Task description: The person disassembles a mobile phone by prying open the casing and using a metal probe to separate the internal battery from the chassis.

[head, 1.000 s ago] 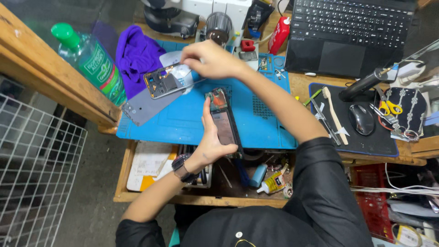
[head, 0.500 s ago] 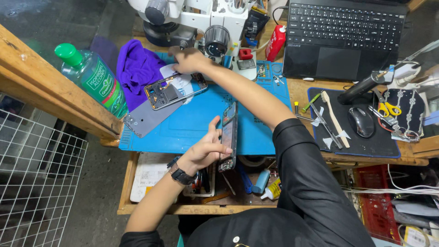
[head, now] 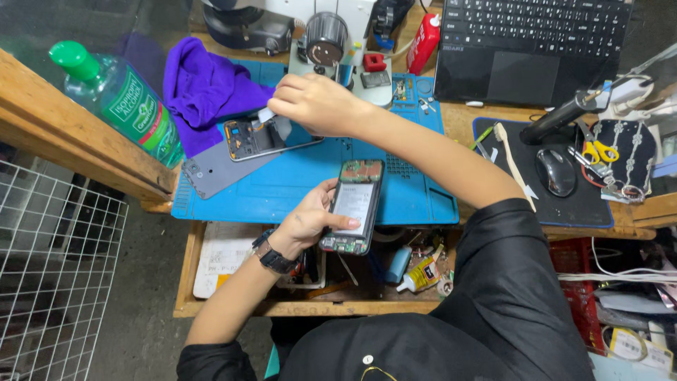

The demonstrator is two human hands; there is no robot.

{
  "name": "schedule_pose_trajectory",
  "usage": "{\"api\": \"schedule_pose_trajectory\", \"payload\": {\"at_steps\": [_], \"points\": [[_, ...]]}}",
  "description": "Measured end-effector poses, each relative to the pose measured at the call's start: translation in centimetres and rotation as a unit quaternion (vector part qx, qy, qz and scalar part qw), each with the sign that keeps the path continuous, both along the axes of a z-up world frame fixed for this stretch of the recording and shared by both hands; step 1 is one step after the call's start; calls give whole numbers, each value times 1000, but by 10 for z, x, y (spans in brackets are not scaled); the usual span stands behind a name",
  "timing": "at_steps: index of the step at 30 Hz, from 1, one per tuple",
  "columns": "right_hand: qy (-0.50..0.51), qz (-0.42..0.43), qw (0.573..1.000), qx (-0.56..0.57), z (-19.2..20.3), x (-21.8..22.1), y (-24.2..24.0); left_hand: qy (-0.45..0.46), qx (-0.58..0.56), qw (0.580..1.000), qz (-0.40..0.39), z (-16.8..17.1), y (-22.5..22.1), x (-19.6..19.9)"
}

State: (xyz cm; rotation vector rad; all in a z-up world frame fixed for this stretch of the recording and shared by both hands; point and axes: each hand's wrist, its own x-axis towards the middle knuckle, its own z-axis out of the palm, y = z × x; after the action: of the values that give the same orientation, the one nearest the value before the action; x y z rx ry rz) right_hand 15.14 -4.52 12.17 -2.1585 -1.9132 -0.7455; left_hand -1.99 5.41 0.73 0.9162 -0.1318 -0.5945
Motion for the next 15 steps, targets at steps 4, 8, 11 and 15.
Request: {"api": "schedule_pose_trajectory", "payload": {"at_steps": [4, 8, 11, 15], "points": [[11, 24, 994, 103, 15, -23, -43, 25, 13, 998, 52, 7, -7, -2], [271, -82, 924, 256, -2, -56, -95, -5, -15, 993, 120, 21, -13, -6], [406, -111, 817, 394, -31, -86, -141, -6, -52, 988, 142, 29, -18, -7], [614, -129, 641, 442, -51, -147, -173, 20, -104, 988, 114, 35, -23, -12]]}}
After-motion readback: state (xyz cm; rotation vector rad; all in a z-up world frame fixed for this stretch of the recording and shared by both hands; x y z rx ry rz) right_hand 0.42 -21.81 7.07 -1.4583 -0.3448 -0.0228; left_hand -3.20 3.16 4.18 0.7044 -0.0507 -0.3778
